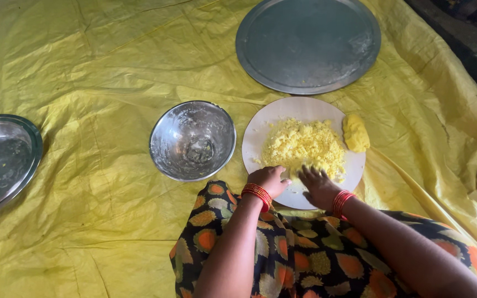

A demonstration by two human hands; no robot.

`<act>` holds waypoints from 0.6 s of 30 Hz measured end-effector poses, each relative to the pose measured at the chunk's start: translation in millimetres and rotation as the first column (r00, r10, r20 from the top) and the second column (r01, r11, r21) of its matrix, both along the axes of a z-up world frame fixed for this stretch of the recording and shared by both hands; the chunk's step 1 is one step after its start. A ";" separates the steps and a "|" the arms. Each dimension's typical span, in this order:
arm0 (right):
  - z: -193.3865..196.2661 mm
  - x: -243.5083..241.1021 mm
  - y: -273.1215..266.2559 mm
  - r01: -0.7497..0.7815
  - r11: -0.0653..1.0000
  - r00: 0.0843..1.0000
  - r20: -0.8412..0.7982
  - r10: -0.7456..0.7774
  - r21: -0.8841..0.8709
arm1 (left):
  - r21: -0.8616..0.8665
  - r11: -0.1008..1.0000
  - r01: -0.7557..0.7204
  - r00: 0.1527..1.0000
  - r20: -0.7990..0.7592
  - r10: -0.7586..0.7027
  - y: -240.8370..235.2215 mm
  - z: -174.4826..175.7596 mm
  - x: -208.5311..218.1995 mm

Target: The person kneads and shapes a yellow dough-like substance on a white plate using both hands. They repeatedly press, fold, and roll the material into small portions, occasionally moving pieces to the side of the plate.

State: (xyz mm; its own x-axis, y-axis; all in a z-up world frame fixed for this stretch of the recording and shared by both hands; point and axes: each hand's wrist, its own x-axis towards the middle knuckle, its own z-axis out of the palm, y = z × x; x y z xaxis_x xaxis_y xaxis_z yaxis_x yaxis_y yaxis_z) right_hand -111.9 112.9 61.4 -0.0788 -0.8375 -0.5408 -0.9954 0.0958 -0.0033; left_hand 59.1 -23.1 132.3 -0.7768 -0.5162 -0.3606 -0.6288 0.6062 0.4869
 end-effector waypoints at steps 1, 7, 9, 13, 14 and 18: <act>-1.4 1.5 0.8 0.011 0.999 1.000 0.012 -0.012 0.036 | -0.004 1.000 0.001 1.000 0.014 -0.001 -0.6 -0.5 0.2; -1.5 -19.2 -2.7 0.141 0.989 0.952 0.280 -0.126 -0.037 | 0.007 1.000 0.012 0.997 0.072 -0.013 -0.9 1.8 -2.1; 0.3 -37.4 -6.8 0.458 0.885 0.733 0.526 -0.431 0.087 | 0.010 1.000 0.026 0.992 0.123 -0.027 -0.7 4.0 -3.3; -1.6 -64.8 -21.2 0.624 0.757 0.675 0.624 -0.394 -0.196 | 0.007 0.999 0.032 0.994 0.102 -0.033 -0.5 5.6 -4.5; -1.8 -69.5 -22.9 0.609 0.728 0.714 0.618 -0.331 -0.314 | 0.003 0.999 0.035 0.995 0.099 -0.035 -1.0 5.6 -4.9; -4.5 -58.3 -40.4 0.723 0.644 0.634 0.608 -0.477 -0.249 | -0.008 0.999 0.038 0.995 0.091 -0.037 -2.8 3.4 -6.7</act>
State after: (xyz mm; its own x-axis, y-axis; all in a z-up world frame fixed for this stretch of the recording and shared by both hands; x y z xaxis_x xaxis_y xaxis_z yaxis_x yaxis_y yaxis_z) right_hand -170.1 72.5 57.0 -0.5079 -0.8252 -0.2471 -0.5612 0.5346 -0.6318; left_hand 52.4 -25.9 135.7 -0.7598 -0.4915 -0.4255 -0.6471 0.6347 0.4224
